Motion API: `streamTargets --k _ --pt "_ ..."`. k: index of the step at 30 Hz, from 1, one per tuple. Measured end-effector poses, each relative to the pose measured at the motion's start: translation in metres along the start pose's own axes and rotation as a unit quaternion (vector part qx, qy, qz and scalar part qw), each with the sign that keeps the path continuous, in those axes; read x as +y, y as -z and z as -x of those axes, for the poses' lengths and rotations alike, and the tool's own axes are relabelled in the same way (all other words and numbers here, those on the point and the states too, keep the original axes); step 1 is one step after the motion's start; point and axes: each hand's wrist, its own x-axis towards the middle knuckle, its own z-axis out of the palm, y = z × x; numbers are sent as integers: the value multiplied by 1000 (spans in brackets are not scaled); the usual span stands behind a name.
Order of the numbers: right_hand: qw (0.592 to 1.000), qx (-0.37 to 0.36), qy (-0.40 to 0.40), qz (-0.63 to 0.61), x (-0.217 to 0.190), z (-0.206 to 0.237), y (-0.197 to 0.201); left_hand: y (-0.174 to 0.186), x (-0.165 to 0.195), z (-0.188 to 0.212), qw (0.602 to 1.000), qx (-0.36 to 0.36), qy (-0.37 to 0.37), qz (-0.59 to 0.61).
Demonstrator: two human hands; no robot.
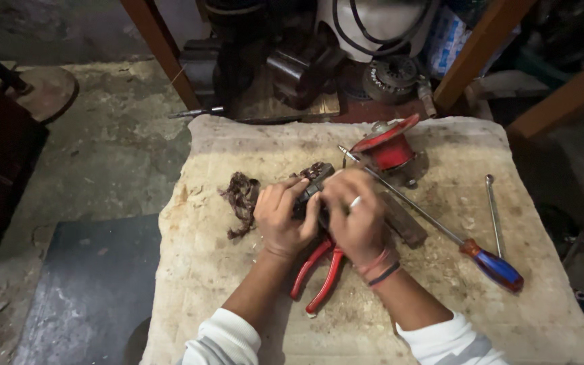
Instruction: The person uses a hammer to tap a small metal component on a workbench, then uses red-handled pliers to cut and strip wires from the component. The work is performed on a cloth-covered bench with tools and parts nearby.
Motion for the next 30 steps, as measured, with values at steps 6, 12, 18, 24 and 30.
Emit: streamTargets --k 6,12,18,24,30 --pt "999 7 46 8 -4 2 -1 -1 0 0 1000 -10 -4 7" --pt "997 80 -14 19 0 -1 -1 -2 2 2 1000 0 4 -1" --pt "996 -16 88 29 -1 -1 0 -4 1 1 1000 -1 -9 0" --pt "998 2 55 39 2 -1 -1 -3 2 2 1000 -3 1 3" --pt "998 40 -37 26 4 -1 -1 -3 2 1 1000 -6 -4 9"
